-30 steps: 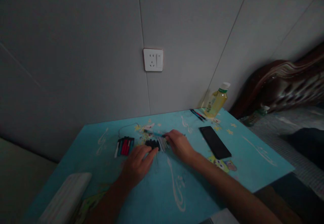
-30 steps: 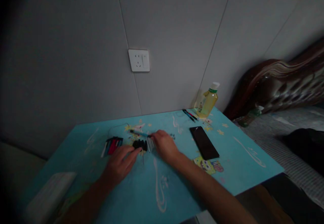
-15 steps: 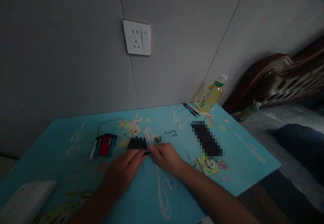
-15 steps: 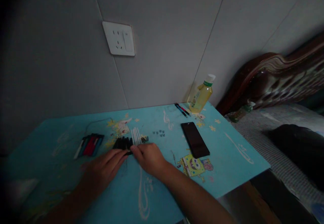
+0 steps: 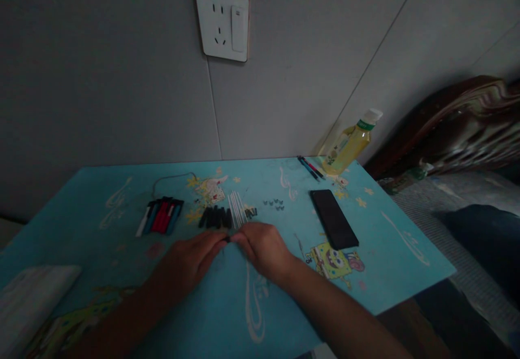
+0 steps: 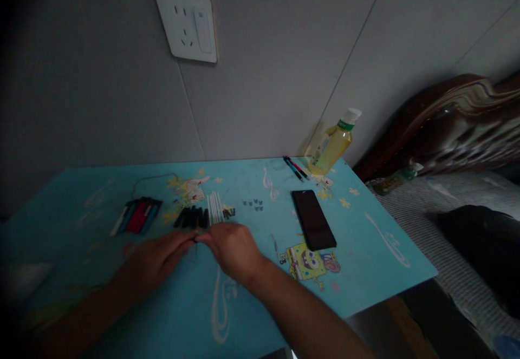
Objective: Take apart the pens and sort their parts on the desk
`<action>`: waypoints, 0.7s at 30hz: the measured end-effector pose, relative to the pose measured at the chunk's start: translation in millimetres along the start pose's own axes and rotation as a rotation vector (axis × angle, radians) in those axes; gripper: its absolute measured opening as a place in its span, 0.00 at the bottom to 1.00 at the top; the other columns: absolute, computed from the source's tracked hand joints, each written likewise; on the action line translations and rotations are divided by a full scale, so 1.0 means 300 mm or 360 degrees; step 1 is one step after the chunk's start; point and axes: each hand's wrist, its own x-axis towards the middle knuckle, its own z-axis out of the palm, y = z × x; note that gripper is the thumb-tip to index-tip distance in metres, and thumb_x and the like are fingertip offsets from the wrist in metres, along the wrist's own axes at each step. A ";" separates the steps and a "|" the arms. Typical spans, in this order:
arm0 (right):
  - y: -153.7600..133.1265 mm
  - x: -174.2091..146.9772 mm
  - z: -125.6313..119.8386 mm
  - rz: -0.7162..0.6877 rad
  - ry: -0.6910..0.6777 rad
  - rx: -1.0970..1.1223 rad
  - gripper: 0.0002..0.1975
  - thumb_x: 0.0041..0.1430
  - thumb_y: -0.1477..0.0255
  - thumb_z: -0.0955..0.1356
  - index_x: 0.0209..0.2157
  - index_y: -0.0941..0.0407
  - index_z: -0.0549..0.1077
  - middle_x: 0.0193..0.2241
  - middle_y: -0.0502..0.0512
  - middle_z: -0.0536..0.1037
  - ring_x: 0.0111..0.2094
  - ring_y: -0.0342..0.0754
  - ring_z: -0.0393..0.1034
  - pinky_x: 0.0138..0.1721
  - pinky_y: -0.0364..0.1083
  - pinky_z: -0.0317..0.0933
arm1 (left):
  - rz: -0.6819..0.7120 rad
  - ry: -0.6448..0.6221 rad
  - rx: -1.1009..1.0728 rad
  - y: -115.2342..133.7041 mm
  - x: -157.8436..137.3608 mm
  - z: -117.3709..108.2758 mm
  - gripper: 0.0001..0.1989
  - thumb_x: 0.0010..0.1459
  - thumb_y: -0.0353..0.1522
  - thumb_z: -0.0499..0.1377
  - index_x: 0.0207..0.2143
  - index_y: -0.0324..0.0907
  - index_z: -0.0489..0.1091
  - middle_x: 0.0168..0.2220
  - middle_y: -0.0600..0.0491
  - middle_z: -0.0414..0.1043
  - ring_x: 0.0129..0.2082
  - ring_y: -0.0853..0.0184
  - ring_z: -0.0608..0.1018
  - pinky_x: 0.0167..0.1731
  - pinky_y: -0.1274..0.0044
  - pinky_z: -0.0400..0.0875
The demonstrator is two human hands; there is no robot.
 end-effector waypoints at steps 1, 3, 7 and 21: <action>0.001 0.001 -0.005 -0.0043 0.0001 -0.0001 0.22 0.71 0.61 0.57 0.31 0.58 0.72 0.28 0.54 0.76 0.31 0.45 0.70 0.36 0.42 0.61 | 0.0005 0.0026 0.0013 0.002 -0.001 0.000 0.13 0.67 0.35 0.50 0.47 0.41 0.71 0.40 0.51 0.78 0.36 0.67 0.81 0.37 0.77 0.76; 0.003 0.002 -0.012 -0.0106 0.0013 0.0022 0.20 0.70 0.61 0.58 0.33 0.58 0.73 0.31 0.55 0.77 0.34 0.45 0.71 0.39 0.43 0.62 | 0.0006 0.0065 0.0074 0.004 -0.002 0.002 0.13 0.67 0.36 0.51 0.48 0.41 0.71 0.40 0.51 0.79 0.35 0.66 0.81 0.36 0.77 0.76; 0.006 0.002 -0.019 -0.0155 0.0034 0.0078 0.17 0.70 0.63 0.59 0.38 0.57 0.75 0.33 0.55 0.78 0.36 0.46 0.72 0.41 0.44 0.64 | -0.0017 0.0025 0.0103 -0.002 -0.004 0.004 0.13 0.67 0.35 0.50 0.47 0.41 0.71 0.39 0.51 0.78 0.33 0.67 0.81 0.32 0.77 0.76; 0.010 -0.008 -0.007 0.0076 0.0019 0.0096 0.20 0.71 0.63 0.58 0.31 0.56 0.74 0.26 0.52 0.77 0.28 0.43 0.71 0.33 0.42 0.61 | 0.0186 0.0087 0.0380 -0.026 -0.022 -0.015 0.16 0.62 0.32 0.58 0.52 0.42 0.69 0.41 0.49 0.77 0.36 0.65 0.79 0.39 0.72 0.75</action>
